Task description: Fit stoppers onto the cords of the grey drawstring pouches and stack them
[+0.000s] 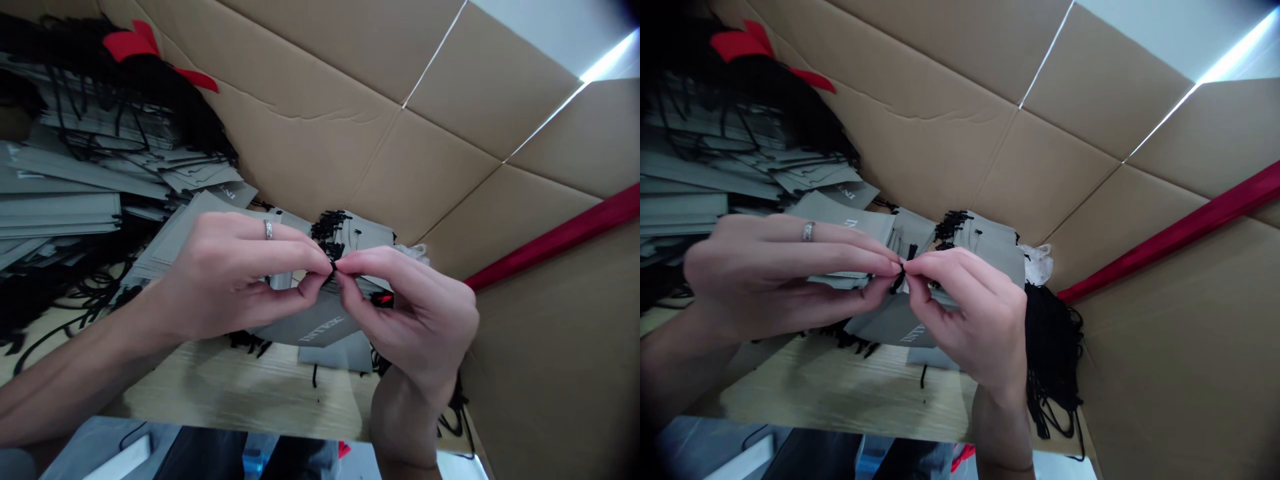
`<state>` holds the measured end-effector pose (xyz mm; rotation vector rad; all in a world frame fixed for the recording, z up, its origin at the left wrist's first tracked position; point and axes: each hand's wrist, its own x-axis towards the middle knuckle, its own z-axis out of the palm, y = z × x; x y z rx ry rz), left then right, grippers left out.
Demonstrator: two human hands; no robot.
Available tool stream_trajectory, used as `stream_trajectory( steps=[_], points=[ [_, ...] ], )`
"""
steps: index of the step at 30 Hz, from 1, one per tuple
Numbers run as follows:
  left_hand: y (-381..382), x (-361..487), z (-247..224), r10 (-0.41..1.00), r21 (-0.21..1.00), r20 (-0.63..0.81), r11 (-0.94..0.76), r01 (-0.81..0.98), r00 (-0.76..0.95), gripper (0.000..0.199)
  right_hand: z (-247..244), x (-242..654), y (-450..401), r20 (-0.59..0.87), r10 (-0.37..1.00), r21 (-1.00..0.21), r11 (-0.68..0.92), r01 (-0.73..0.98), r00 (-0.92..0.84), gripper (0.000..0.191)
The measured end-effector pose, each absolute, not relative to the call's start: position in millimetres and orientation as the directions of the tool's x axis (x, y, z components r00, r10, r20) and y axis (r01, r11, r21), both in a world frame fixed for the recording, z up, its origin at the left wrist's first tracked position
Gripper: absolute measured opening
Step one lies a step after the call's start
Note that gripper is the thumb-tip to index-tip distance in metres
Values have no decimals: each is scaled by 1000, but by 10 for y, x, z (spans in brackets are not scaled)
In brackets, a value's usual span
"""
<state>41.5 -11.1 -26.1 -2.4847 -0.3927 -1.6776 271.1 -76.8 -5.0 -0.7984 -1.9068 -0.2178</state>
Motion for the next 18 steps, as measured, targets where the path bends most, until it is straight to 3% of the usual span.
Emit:
stream_trajectory(
  steps=[4, 8, 14, 18],
  points=[
    [-93, 385, -309, 107, -32, 895, -953, 301, 433, 13, -57, 2704, -788, 839, 447, -132, 720, 682, -310, 24],
    [-71, 374, -316, 65, -59, 904, -960, 275, 422, 14, -82, 2692, -791, 839, 456, -156, 724, 672, -297, 22],
    [-97, 429, -254, 119, 41, 921, -976, 212, 370, 16, -88, 2743, -822, 832, 523, -327, 731, 599, -184, 25],
    [-93, 422, -252, 117, 37, 923, -975, 218, 367, 13, -98, 2772, -842, 801, 579, -415, 720, 556, -151, 28]
  ],
)
